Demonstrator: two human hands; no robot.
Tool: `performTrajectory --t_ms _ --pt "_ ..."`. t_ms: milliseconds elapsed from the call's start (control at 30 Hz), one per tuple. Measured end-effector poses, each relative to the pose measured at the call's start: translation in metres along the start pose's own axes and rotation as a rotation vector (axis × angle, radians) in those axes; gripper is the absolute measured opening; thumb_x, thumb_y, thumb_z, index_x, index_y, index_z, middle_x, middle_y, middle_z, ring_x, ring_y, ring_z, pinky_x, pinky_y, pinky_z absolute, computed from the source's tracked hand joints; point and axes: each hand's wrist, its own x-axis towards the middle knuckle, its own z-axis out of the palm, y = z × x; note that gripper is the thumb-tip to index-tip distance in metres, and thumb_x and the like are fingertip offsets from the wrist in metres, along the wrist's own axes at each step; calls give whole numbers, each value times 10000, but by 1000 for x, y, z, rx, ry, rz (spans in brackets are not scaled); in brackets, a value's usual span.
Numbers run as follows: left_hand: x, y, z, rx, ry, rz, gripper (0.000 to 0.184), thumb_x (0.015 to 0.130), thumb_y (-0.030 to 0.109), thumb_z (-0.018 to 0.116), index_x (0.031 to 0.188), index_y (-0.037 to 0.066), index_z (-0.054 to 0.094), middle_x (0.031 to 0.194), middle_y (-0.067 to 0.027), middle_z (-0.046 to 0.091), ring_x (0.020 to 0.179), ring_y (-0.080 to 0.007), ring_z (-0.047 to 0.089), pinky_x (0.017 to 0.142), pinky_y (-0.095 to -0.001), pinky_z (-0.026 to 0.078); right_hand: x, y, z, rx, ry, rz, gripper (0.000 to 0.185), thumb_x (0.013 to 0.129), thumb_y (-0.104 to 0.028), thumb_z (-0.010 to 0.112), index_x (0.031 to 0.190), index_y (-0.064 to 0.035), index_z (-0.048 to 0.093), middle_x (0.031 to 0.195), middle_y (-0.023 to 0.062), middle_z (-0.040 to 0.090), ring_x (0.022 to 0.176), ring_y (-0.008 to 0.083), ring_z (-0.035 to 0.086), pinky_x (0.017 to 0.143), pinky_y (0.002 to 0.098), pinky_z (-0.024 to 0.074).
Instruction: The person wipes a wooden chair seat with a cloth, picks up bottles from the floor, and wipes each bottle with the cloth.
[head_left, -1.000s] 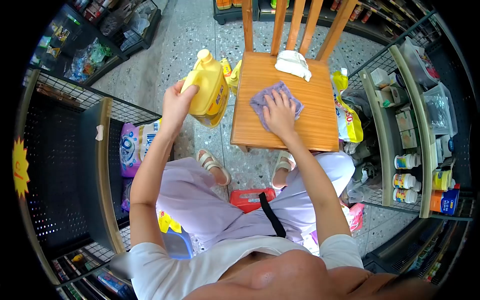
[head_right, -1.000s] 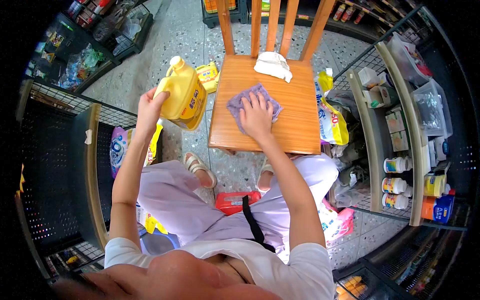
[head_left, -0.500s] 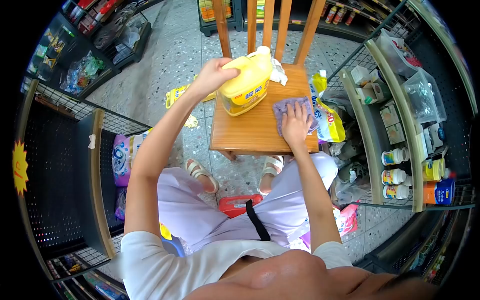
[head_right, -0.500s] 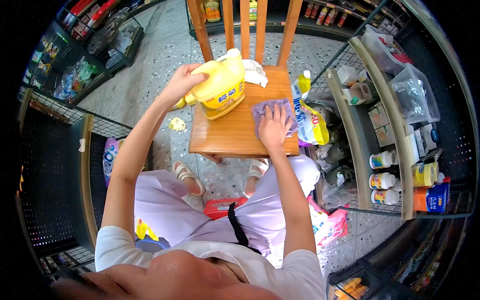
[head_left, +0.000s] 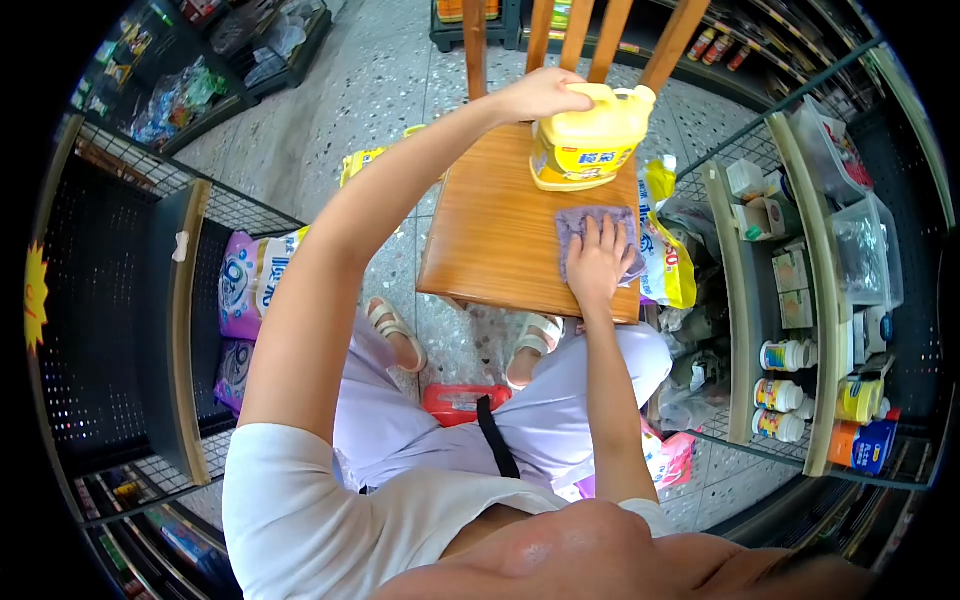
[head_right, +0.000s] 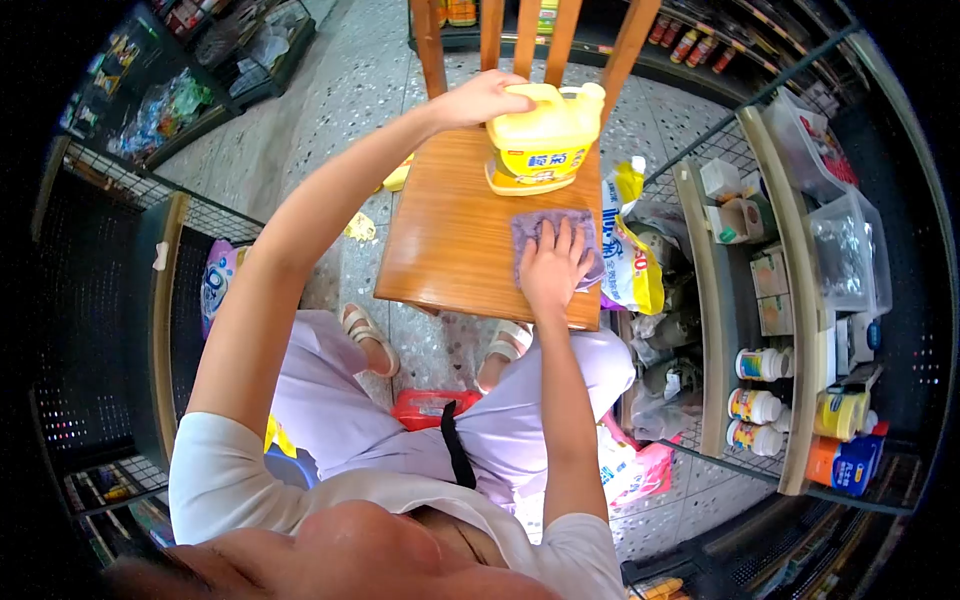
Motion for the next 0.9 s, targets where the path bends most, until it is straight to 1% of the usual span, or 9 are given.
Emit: performTrajectory --t_ms 100,233,333,367,467,533,667,867,900 --pt "-6 -7 5 35 96 33 404 881 355 676 1129 39 639 992 -46 680 908 -98 618 759 -254 490 0 0 -2 18 -35 13 440 877 -334 584 1263 -123 588 1414 145 462 1364 361 324 1072 616 216" --pt "-48 -40 -10 -251 264 113 375 929 356 636 1175 73 609 1100 -29 643 1029 -84 570 794 -245 481 -2 -8 -14 -9 155 -86 434 885 -332 601 1233 -73 589 1411 181 444 1358 367 331 1087 596 180" --pt "-111 -69 -42 -258 339 -125 356 932 340 631 1154 62 622 1083 -22 648 992 -92 573 803 -249 469 -1 -29 -20 143 178 -216 404 867 -283 635 1205 -66 592 1402 177 445 1352 368 336 1081 589 193" --pt "-124 -101 -51 -251 391 -193 351 929 339 632 1132 52 633 1062 -21 652 960 -88 573 793 -247 465 2 -41 -20 207 169 -322 371 846 -215 652 1177 -58 595 1362 182 471 1327 370 371 1066 558 251" --pt "-163 -175 -62 -218 518 -438 316 919 314 638 1052 29 667 967 -10 666 870 -75 572 762 -246 456 20 -92 -6 363 50 -523 337 833 -158 643 1148 -45 604 1319 187 502 1294 359 419 1040 506 319" --pt "-180 -234 -62 -158 525 -490 290 920 294 631 1021 26 676 909 -1 666 832 -73 569 757 -248 457 38 -123 18 444 5 -559 303 830 -128 633 1117 -35 612 1277 187 528 1249 352 461 1010 472 360" --pt "-191 -269 -46 -184 542 -574 257 903 245 638 1014 15 664 921 -11 668 844 -85 581 779 -261 470 81 -159 66 512 -75 -491 240 833 -102 625 1060 -25 631 1193 171 575 1153 337 525 953 439 409" --pt "-140 -348 -2 -61 527 -584 358 857 263 670 1092 -5 628 1009 -106 680 928 -177 632 839 -308 493 107 -169 91 479 -93 -498 206 831 -96 628 1025 -27 642 1124 142 600 1084 321 547 890 440 429" --pt "-131 -340 1 -5 512 -612 445 827 284 685 1153 -9 605 1069 -171 671 1006 -263 639 892 -351 492 107 -168 91 482 -97 -500 204 830 -96 629 1022 -28 642 1122 140 599 1082 318 547 888 438 428"
